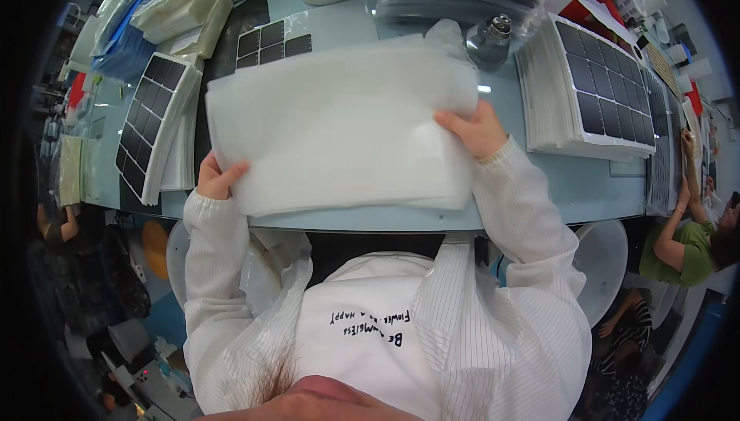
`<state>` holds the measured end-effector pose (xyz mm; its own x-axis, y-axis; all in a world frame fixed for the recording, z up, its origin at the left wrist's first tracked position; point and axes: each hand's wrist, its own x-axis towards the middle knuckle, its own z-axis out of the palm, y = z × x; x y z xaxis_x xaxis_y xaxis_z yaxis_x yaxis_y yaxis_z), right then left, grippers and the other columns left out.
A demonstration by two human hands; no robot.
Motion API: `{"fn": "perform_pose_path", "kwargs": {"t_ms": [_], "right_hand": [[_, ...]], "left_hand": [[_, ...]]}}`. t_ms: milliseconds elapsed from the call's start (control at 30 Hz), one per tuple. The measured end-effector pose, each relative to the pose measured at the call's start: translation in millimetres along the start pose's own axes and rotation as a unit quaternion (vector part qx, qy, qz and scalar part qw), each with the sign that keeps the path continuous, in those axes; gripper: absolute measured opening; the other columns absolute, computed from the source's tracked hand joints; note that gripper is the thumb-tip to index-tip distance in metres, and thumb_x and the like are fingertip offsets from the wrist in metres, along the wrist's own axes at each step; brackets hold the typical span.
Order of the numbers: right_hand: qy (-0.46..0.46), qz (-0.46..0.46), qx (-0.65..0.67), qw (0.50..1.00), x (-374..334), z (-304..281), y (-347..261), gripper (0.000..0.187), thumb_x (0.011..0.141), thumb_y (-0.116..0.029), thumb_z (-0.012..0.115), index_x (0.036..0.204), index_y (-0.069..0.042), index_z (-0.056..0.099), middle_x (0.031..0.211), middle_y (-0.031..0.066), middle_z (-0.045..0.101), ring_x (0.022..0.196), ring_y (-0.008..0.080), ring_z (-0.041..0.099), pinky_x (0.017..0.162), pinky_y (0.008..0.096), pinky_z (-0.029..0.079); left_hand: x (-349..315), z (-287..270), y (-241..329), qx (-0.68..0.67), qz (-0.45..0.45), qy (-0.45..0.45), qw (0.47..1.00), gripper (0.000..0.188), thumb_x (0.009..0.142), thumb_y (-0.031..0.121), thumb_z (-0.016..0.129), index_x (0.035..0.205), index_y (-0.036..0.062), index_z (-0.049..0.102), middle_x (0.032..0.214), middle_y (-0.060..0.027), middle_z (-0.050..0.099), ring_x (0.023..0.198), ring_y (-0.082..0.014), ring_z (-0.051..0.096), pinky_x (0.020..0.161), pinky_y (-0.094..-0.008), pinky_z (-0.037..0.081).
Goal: Applying and smoothing protective film onto small solar panels using a handheld tool.
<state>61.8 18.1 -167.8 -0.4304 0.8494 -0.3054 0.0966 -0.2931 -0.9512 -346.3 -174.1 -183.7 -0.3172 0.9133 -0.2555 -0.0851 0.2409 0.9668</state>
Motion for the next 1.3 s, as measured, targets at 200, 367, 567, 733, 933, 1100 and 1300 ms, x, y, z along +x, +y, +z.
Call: {"fn": "perform_pose_path", "kwargs": {"t_ms": [200,367,567,733,933,1100,1300], "right_hand": [[0.026,-0.092,-0.021,0.995,58.5,45.9,-23.3,0.032,0.082,-0.009,0.073,0.11,0.004,0.066,0.099,0.0123,0.07,0.086,0.0191,0.067,0.077,0.0323,0.054],[0.053,-0.126,-0.123,0.983,105.7,77.7,-31.5,0.035,0.08,-0.008,0.073,0.111,0.005,0.065,0.1,0.0154,0.07,0.086,0.0219,0.068,0.077,0.0335,0.054],[0.075,-0.103,-0.209,0.97,124.3,87.5,-31.1,0.039,0.077,-0.009,0.074,0.113,0.004,0.064,0.101,0.017,0.07,0.085,0.0243,0.069,0.077,0.0349,0.055],[0.096,-0.103,-0.269,0.953,127.4,90.3,-37.8,0.042,0.074,-0.012,0.078,0.111,0.003,0.066,0.101,0.0176,0.071,0.084,0.0259,0.07,0.078,0.0355,0.055],[0.111,-0.101,-0.22,0.964,134.0,85.4,-26.9,0.048,0.075,-0.015,0.079,0.116,0.002,0.063,0.104,0.0167,0.07,0.084,0.0238,0.069,0.078,0.0339,0.055],[0.14,-0.138,-0.259,0.946,130.1,99.1,-32.7,0.054,0.072,-0.019,0.082,0.117,0.003,0.061,0.104,0.0176,0.069,0.088,0.0268,0.068,0.08,0.0351,0.055],[0.183,-0.259,-0.393,0.863,99.4,86.4,-23.8,0.07,0.068,-0.024,0.085,0.126,0.001,0.054,0.124,0.0196,0.059,0.109,0.0321,0.06,0.092,0.0381,0.049]], "left_hand": [[45.8,-16.8,18.7,0.051,0.119,0.146,0.981,0.056,0.079,-0.002,0.074,0.129,-0.0006,0.05,0.116,-0.0111,0.064,0.104,-0.0191,0.063,0.091,-0.031,0.05],[68.6,-27.5,25.4,0.173,0.188,0.212,0.943,0.074,0.076,-0.006,0.072,0.141,0.0037,0.039,0.128,-0.0166,0.057,0.114,-0.024,0.059,0.098,-0.0334,0.047],[72.3,-26.7,21.6,0.312,0.16,0.19,0.917,0.085,0.071,-0.006,0.073,0.145,0.0149,0.039,0.135,-0.0125,0.055,0.123,-0.0303,0.053,0.107,-0.036,0.041],[64.6,-28.3,32.3,0.525,0.265,0.196,0.785,0.065,0.074,-0.004,0.071,0.134,0.0084,0.053,0.134,-0.0147,0.055,0.123,-0.0311,0.052,0.106,-0.0362,0.041],[16.8,13.6,53.4,0.538,0.301,0.069,0.785,0.043,0.078,0.012,0.076,0.119,0.0056,0.062,0.125,-0.0166,0.061,0.122,-0.0365,0.052,0.103,-0.0419,0.043],[17.8,77.2,43.2,0.535,0.425,-0.018,0.73,0.042,0.082,0.016,0.073,0.121,0.0076,0.061,0.13,-0.0156,0.058,0.123,-0.037,0.052,0.104,-0.042,0.043],[39.5,68.8,17.3,0.546,0.382,-0.017,0.745,0.042,0.081,0.021,0.074,0.121,0.015,0.063,0.134,-0.0117,0.057,0.125,-0.0301,0.053,0.1,-0.0383,0.047]]}}
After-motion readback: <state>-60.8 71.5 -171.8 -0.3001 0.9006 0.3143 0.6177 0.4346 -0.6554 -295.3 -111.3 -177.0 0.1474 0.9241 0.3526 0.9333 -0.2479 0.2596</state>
